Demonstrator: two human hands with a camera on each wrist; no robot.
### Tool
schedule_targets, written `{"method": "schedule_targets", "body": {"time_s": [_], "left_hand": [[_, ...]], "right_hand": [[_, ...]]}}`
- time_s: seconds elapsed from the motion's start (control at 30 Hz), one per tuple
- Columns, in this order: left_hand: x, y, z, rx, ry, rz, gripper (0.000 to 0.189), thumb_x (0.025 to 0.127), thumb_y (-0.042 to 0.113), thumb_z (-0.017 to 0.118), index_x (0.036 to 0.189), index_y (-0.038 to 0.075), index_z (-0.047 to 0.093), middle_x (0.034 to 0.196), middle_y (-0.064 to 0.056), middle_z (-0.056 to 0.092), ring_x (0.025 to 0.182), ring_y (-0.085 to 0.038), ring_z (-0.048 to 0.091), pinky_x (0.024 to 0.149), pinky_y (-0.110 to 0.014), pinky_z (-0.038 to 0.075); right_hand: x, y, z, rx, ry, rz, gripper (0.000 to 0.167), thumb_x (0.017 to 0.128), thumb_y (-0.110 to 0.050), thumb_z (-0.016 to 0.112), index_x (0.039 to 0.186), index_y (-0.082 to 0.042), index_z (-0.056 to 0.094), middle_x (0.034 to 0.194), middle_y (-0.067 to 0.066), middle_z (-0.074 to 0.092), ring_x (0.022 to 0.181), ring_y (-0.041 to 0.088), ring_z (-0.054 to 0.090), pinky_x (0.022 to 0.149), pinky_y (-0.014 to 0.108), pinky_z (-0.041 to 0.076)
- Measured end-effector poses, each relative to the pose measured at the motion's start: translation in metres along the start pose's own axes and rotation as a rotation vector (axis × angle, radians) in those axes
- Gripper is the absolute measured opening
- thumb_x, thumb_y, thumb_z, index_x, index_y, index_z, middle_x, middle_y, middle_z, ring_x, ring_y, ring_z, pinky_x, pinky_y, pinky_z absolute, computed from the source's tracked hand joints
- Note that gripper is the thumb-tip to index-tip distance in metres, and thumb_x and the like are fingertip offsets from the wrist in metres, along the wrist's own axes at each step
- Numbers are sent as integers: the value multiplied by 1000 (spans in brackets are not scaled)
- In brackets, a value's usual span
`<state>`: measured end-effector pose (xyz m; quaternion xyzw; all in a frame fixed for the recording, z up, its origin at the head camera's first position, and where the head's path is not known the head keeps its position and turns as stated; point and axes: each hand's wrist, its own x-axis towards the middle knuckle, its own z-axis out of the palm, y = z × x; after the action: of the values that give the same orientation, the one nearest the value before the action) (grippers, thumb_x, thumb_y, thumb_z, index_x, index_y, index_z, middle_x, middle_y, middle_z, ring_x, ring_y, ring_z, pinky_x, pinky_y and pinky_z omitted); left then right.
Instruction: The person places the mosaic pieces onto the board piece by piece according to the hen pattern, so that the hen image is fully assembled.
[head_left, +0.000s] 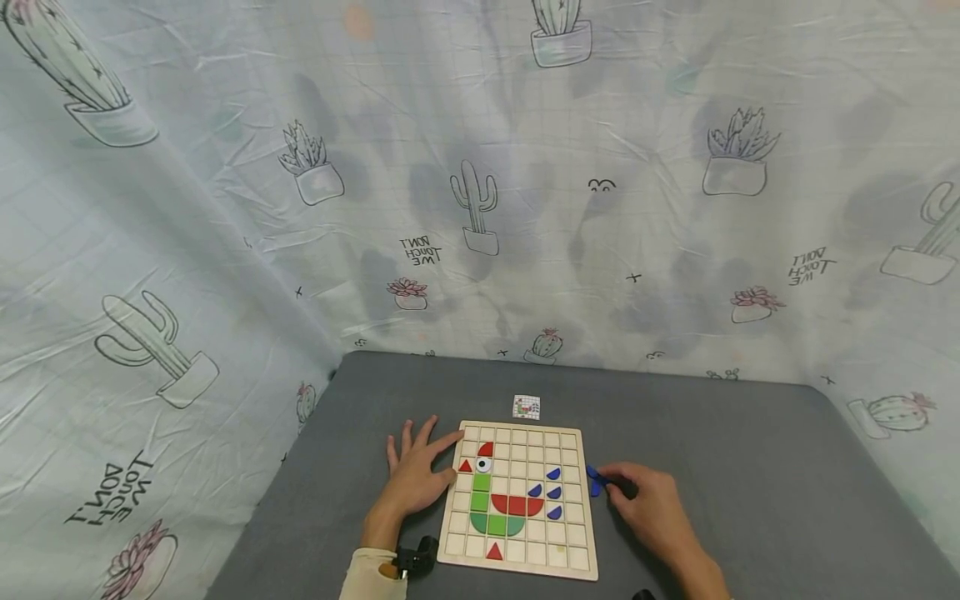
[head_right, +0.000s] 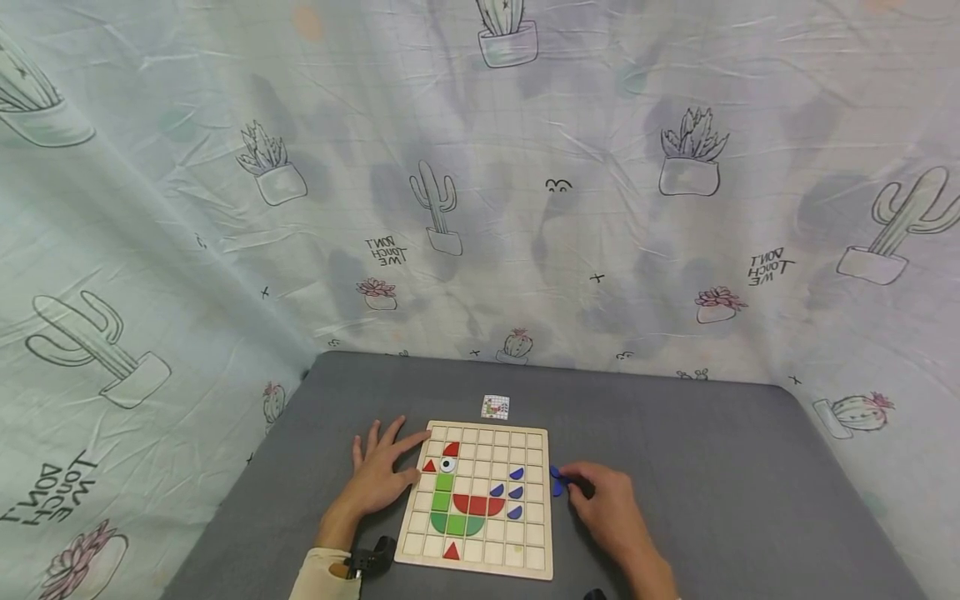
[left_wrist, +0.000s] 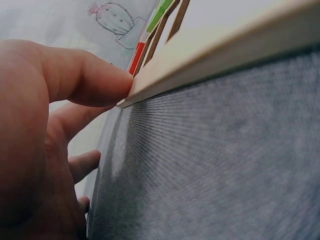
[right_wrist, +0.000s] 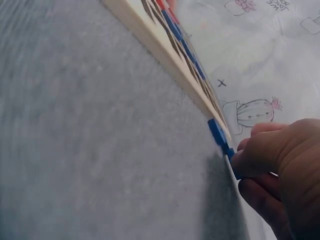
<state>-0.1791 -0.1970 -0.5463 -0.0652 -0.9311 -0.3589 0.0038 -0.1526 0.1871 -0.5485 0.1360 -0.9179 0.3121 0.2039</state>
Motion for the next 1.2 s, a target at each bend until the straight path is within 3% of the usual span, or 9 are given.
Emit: {"method": "schedule_targets", "body": {"time_s": [0.2, 0.67, 0.9, 1.2], "left_hand": [[0, 0, 1, -2, 4, -1, 63, 90, 15, 71, 152, 26, 68, 178, -21, 32, 167, -57, 2, 127, -79, -12], [1, 0, 1, 1, 4, -2, 63, 90, 15, 72, 152, 26, 68, 178, -21, 32, 167, -57, 2, 127, -78, -12], [0, 0, 0, 5, 1, -2, 62, 92, 16, 72, 153, 25, 67, 178, -22, 31, 167, -57, 2, 127, -78, -12], [0, 1, -1, -8, 7, 10, 62, 91, 16, 72, 152, 26, 69, 178, -22, 32, 167, -57, 2, 127, -79, -12]], "right_hand": [[6, -11, 3, 4, 8, 12, 35, 78, 8, 89, 102, -18, 86, 99, -7, 83, 93, 17, 81, 83, 45, 66], [23, -30, 24, 100, -126, -3, 28, 85, 5, 86, 105, -15, 86, 103, -7, 82, 97, 10, 77, 88, 41, 67], [25, -38, 30, 76, -202, 7, 25, 87, 3, 86, 102, -18, 85, 101, -9, 81, 96, 8, 76, 85, 37, 66], [22, -38, 31, 83, -160, 14, 29, 86, 8, 85, 103, -15, 85, 102, -6, 82, 98, 14, 79, 85, 39, 67]]}}
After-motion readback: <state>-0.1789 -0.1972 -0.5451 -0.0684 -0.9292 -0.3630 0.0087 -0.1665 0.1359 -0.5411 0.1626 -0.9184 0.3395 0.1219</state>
